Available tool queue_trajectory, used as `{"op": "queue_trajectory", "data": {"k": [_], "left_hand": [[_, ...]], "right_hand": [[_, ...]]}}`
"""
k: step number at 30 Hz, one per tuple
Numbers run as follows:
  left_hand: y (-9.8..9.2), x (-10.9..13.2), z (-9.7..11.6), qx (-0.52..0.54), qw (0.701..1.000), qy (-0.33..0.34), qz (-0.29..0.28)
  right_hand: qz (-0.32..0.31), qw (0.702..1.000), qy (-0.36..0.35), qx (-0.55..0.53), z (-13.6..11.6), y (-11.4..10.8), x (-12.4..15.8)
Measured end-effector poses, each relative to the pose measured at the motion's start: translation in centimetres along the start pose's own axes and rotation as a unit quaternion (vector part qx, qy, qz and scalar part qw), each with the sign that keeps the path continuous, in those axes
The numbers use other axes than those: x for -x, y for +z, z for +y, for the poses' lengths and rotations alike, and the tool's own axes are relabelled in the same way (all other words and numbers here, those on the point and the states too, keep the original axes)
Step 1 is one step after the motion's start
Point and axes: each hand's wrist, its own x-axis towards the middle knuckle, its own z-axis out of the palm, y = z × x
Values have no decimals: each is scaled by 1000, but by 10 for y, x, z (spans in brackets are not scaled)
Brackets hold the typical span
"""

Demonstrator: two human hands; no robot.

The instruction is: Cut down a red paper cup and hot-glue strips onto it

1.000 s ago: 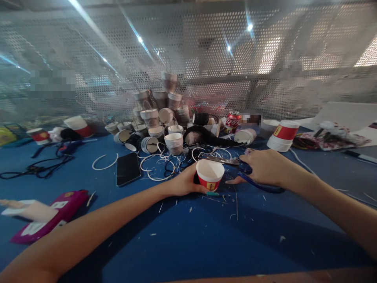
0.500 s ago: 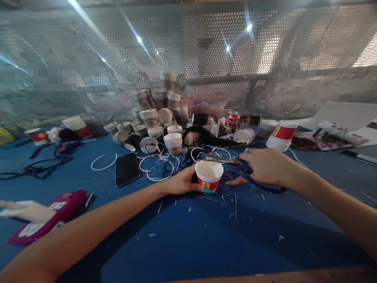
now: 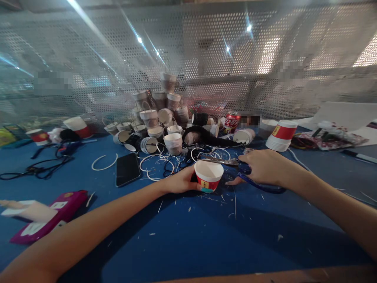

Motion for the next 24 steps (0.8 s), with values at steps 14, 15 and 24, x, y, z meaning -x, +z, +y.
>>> {"op": "queue_trajectory", "data": {"k": [14, 15, 24], "left_hand": [[11, -2, -9, -84, 990, 37, 103], [10, -2, -7, -85, 991, 33, 95], [5, -2, -3, -43, 997, 41, 47]], "right_hand": [[4, 1000, 17, 15, 1, 2, -2], [7, 1000, 16, 16, 0, 2, -2], [16, 1000, 6, -9, 1, 4, -1]]}}
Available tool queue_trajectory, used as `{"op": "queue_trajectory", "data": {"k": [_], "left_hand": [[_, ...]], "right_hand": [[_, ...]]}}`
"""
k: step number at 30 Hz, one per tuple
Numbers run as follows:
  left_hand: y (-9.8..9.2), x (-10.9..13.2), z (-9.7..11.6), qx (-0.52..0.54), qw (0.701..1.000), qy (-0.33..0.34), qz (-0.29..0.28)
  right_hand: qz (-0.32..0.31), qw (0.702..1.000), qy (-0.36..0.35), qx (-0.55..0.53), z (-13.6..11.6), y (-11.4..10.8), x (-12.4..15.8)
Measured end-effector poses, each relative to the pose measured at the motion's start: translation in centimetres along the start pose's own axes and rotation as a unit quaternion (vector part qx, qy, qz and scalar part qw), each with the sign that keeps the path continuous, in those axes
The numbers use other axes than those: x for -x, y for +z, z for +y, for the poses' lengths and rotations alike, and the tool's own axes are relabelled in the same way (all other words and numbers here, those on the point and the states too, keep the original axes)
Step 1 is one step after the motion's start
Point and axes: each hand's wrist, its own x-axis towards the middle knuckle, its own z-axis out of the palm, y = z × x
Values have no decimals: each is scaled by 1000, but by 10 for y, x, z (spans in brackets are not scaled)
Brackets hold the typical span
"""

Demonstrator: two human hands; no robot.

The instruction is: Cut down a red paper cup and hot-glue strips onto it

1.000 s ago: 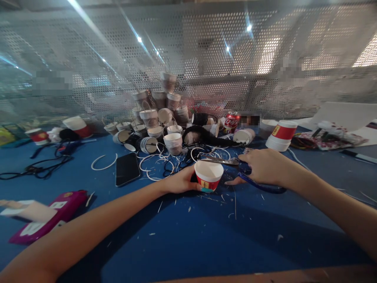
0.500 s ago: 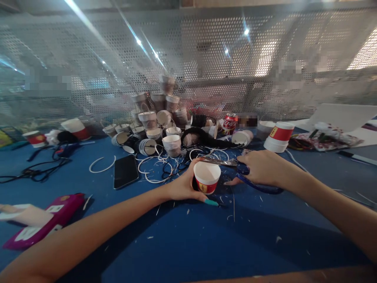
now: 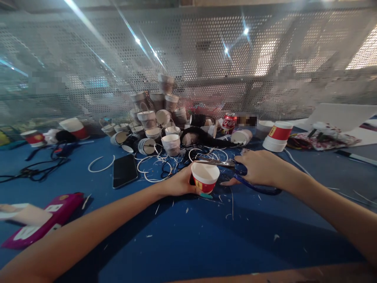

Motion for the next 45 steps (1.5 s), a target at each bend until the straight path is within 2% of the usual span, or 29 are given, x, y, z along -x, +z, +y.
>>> {"op": "queue_trajectory", "data": {"k": [10, 17, 21, 24, 35, 38, 41, 45], "left_hand": [[-2, -1, -5, 32, 999, 7, -18], [-3, 2, -3, 52, 998, -11, -38], [-2, 2, -3, 36, 999, 5, -19], [-1, 1, -2, 38, 999, -7, -4], [0, 3, -1, 48, 998, -21, -28], [0, 4, 0, 81, 996, -33, -31], [0, 6, 2, 157, 985, -60, -31], [-1, 10, 2, 253, 965, -65, 4]], "right_hand": [[-13, 999, -18, 35, -3, -5, -1], [13, 1000, -21, 8, 5, -2, -1], [31, 999, -26, -5, 8, 2, -1], [35, 999, -17, -12, 8, 4, -1], [16, 1000, -5, -10, 3, 1, -3], [22, 1000, 0, 2, 3, 2, -3], [35, 999, -5, 5, 2, 2, -3], [36, 999, -7, -6, -1, 5, -6]]}}
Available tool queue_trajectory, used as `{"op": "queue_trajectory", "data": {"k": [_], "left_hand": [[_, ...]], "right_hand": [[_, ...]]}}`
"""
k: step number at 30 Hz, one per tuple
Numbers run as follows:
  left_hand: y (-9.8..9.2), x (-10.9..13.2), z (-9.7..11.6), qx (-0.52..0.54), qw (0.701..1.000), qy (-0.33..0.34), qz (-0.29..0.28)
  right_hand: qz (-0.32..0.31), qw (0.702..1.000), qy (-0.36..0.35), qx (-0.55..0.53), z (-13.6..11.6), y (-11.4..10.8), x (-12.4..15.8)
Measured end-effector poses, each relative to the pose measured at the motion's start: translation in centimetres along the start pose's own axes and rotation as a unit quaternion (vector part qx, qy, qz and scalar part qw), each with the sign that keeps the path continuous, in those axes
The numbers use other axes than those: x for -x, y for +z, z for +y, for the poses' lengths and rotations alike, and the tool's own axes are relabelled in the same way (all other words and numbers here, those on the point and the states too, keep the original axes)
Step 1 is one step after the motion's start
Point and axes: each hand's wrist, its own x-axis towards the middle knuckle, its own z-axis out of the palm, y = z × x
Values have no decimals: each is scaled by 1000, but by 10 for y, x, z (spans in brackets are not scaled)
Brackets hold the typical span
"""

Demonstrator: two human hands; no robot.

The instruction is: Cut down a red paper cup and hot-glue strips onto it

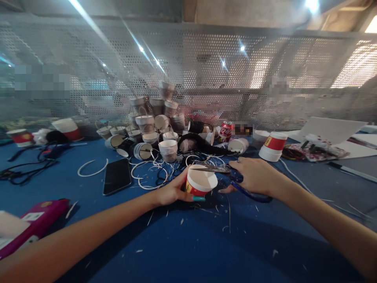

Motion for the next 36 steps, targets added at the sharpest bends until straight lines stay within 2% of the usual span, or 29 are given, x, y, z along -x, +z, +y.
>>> {"op": "queue_trajectory", "data": {"k": [6, 10, 14, 18, 24, 36], "left_hand": [[-3, 2, -4, -18, 999, 8, 44], [-2, -3, -5, -82, 989, 68, 98], [1, -5, -1, -155, 974, 104, 130], [4, -3, 1, -180, 970, 97, 132], [-1, -5, -5, -176, 970, 100, 138], [3, -3, -3, -197, 969, 89, 120]], "right_hand": [[-19, 999, 15, -36, -10, 11, -5], [-27, 997, 43, -50, -20, 14, -5], [7, 998, 52, -45, -29, 17, -3], [24, 996, 34, -76, -32, 23, -1], [16, 996, 46, -75, -30, 30, -2], [20, 997, 18, -67, -24, 32, -1]]}}
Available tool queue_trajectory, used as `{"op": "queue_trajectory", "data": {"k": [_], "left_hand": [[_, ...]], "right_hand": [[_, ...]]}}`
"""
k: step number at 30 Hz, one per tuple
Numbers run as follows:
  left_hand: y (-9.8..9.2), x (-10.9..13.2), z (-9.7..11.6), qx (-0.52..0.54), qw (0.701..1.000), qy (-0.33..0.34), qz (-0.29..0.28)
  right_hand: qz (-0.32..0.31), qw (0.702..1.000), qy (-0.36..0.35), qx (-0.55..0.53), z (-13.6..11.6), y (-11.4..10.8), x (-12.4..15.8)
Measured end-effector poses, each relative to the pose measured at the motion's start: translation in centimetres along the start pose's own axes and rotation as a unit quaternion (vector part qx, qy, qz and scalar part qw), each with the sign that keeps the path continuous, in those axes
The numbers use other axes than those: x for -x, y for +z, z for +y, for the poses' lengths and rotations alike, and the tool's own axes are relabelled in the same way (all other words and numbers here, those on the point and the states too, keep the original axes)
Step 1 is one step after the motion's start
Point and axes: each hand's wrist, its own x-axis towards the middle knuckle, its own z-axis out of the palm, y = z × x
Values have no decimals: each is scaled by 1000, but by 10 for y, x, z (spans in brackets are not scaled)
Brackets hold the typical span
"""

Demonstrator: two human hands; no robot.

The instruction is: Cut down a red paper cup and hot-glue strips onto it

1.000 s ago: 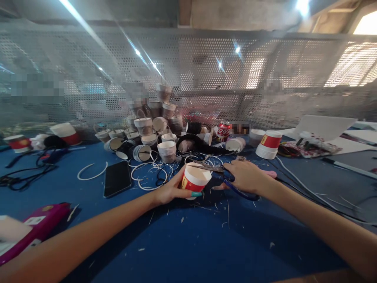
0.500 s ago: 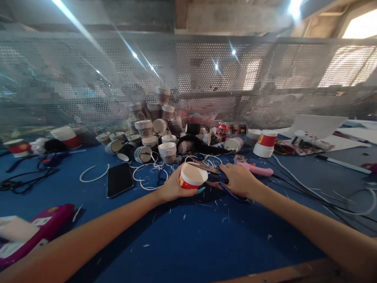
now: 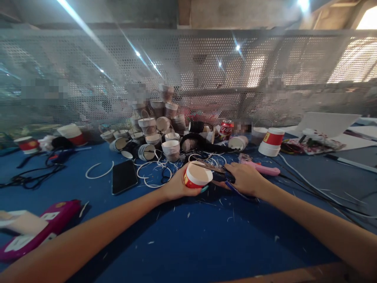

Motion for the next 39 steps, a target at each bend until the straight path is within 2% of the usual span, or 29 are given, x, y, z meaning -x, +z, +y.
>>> {"op": "queue_trajectory", "data": {"k": [9, 17, 23, 27, 33, 39], "left_hand": [[-1, 1, -5, 6, 1000, 10, -6], [0, 1, -3, 30, 1000, -10, -4], [2, 2, -1, 52, 998, -24, -7], [2, 2, 2, 58, 998, -30, 17], [-4, -2, -4, 150, 985, -68, 54], [-9, -7, -9, 287, 951, -89, 72]], "right_hand": [[8, 1000, -7, -23, 1, 2, 1], [-15, 997, -3, -74, -3, 4, 0], [-44, 998, 15, -29, -2, 6, -1], [-18, 999, 36, -17, -2, 7, -2], [23, 996, 78, -23, 0, 7, -3], [34, 994, 105, -25, 2, 3, -4]]}}
